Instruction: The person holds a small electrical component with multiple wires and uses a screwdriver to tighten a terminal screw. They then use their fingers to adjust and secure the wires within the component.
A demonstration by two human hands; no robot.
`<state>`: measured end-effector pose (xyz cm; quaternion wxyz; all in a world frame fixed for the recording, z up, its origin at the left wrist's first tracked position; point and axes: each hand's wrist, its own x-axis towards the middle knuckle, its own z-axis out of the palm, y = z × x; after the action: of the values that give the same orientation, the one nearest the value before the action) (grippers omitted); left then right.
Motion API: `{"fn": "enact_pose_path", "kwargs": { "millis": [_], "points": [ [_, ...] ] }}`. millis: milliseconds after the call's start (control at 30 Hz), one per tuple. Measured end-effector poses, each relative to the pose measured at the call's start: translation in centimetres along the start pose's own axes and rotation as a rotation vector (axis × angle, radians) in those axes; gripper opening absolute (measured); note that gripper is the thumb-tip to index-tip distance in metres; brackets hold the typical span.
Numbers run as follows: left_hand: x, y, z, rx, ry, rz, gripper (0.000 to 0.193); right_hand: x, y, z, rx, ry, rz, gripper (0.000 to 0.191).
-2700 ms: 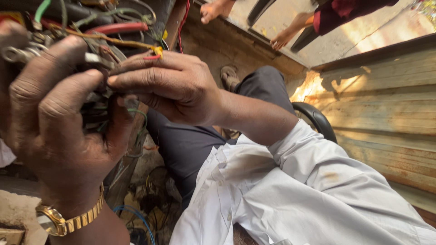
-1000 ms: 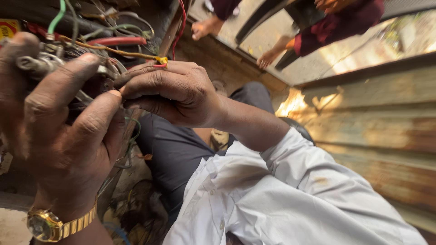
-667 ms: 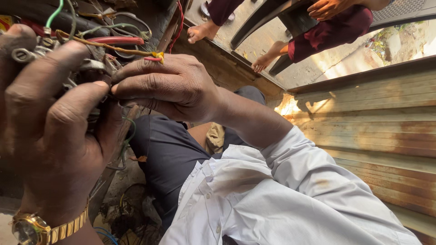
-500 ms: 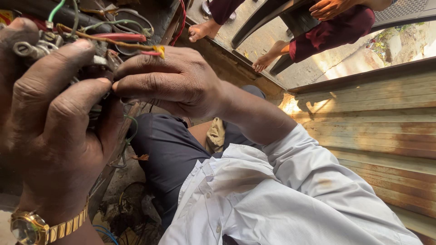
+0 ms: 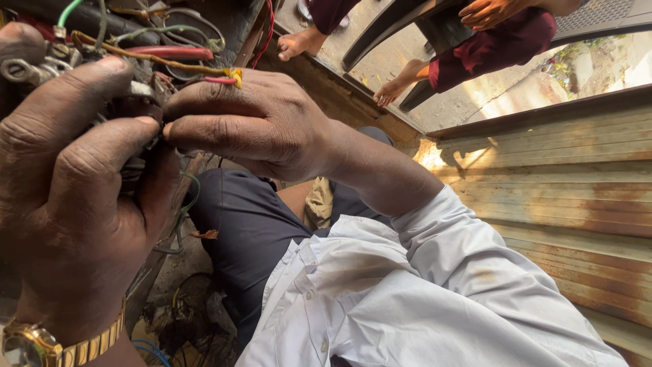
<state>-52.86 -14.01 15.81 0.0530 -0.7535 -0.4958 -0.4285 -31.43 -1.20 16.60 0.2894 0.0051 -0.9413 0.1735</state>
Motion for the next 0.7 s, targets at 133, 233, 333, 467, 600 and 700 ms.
{"fn": "enact_pose_path", "kwargs": {
  "millis": [133, 233, 333, 467, 600, 700],
  "points": [
    [0.21, 0.0, 0.13, -0.044, 0.005, -0.005, 0.03, -0.02, -0.09, 0.09, -0.005, 0.012, 0.003, 0.027],
    [0.37, 0.15, 0.18, -0.07, 0.006, 0.001, 0.032, -0.04, -0.12, 0.15, -0.023, 0.021, -0.005, 0.028],
    [0.57, 0.27, 0.11, -0.083, -0.002, -0.004, 0.034, 0.04, 0.01, 0.21, -0.029, 0.019, -0.014, 0.029],
    [0.72, 0.24, -0.09, -0.084, -0.013, 0.004, 0.034, 0.03, 0.01, -0.04, -0.029, -0.002, -0.014, 0.029],
    [0.61, 0.11, -0.12, -0.086, -0.011, 0.007, 0.034, 0.17, 0.24, -0.34, -0.034, -0.019, -0.04, 0.03],
    [0.49, -0.09, -0.13, -0.08, -0.014, 0.012, 0.035, 0.28, 0.58, -0.62, -0.069, -0.039, -0.079, 0.03]
  ]
}}
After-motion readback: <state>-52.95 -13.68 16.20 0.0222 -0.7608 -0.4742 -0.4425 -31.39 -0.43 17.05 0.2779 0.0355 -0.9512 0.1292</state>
